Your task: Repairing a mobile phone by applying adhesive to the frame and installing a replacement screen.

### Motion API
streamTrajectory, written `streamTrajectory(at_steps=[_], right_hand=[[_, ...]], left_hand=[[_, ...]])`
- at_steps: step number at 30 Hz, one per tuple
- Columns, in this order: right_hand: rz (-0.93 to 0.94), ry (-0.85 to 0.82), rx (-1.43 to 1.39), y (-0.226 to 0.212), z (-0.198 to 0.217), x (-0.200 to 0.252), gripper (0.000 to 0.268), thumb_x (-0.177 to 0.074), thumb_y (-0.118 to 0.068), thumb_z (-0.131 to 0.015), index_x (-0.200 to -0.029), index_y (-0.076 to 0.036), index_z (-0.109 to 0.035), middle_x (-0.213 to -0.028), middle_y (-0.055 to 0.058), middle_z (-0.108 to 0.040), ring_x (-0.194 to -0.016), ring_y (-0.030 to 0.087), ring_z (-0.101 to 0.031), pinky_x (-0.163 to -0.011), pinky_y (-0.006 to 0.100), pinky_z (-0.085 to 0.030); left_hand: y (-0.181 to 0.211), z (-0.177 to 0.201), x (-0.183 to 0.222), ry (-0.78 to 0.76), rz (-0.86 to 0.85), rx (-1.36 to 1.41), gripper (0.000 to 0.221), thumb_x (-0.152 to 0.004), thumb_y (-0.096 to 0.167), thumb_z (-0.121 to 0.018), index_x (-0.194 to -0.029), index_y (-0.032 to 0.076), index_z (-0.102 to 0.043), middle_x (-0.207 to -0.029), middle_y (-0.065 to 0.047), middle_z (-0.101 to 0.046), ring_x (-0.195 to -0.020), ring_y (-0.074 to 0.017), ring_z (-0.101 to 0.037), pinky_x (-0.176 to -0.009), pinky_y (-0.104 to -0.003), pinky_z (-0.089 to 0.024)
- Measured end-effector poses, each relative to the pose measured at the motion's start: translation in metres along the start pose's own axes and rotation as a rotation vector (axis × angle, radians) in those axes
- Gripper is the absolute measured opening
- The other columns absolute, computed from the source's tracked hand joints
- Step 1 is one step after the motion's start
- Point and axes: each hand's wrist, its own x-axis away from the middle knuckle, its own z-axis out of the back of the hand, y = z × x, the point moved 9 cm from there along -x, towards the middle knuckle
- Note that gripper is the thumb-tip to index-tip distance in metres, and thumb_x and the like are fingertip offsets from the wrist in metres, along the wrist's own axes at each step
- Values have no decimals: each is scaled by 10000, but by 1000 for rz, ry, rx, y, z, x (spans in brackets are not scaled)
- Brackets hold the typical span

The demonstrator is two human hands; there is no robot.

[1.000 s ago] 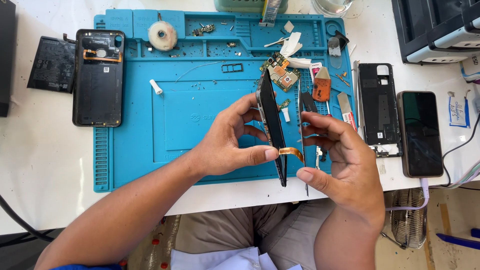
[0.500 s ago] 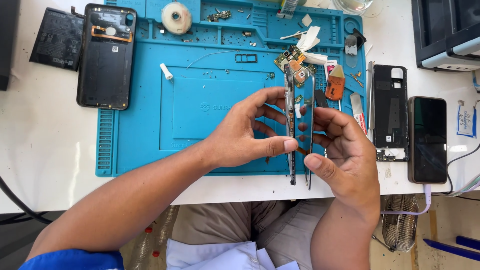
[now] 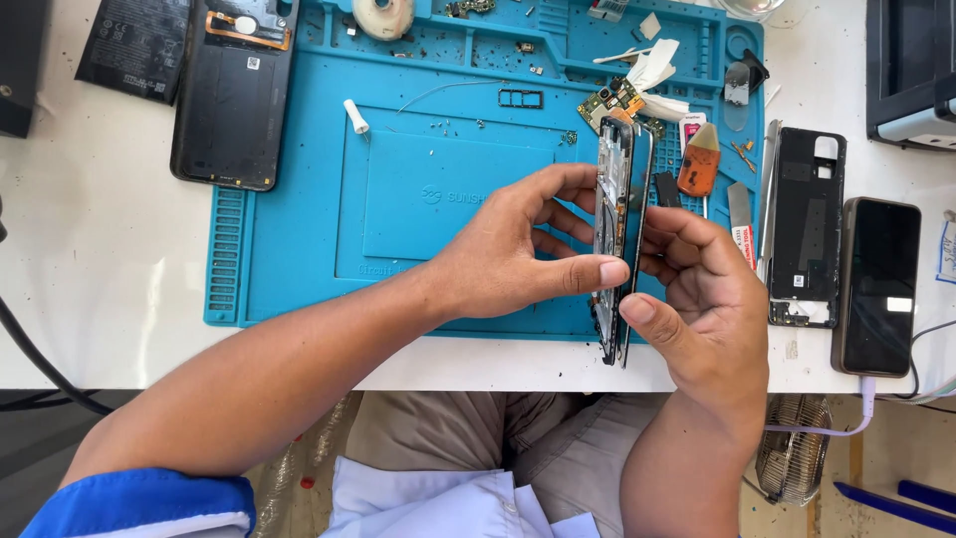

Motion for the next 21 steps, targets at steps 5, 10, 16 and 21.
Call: streamTrajectory(at_steps=[5, 10, 16, 21], right_hand=[[-20, 19, 25, 0, 0, 1, 728, -835, -301, -725, -1410, 61, -462, -1313, 209, -600, -1238, 272, -617, -1067, 352, -535], [-19, 23, 16, -2, -1, 0, 724, -839, -306, -723, -1404, 61, -461, -1326, 213, -595, -1243, 272, -614, -1052, 358, -551], [-2, 13, 6, -3, -2, -1, 727, -840, -295, -723, -1402, 74, -447, -1366, 224, -583, -1257, 283, -610, -1050, 369, -557], [14, -3, 8, -4, -4, -2, 711, -850, -285, -719, -1399, 72, -443, -1386, 233, -578, -1288, 286, -598, -1059, 373, -556]], left_hand=[[6, -2, 0, -31, -49, -25, 765, -784, 446, -763, -1400, 75, -503, -1320, -61, -639, -1036, -179, -699, -808, -303, -651], [2, -3, -1, -40, -37, 8, 746, -794, 403, -778, -1413, 95, -498, -1279, -53, -643, -1026, -172, -703, -818, -299, -640], [-1, -4, -1, -45, -39, 10, 739, -808, 378, -779, -1425, 96, -485, -1264, -51, -642, -1034, -167, -688, -845, -302, -634], [-2, -4, -1, -49, -42, 24, 751, -807, 389, -781, -1431, 95, -483, -1267, -62, -652, -1046, -173, -687, -850, -303, -632]])
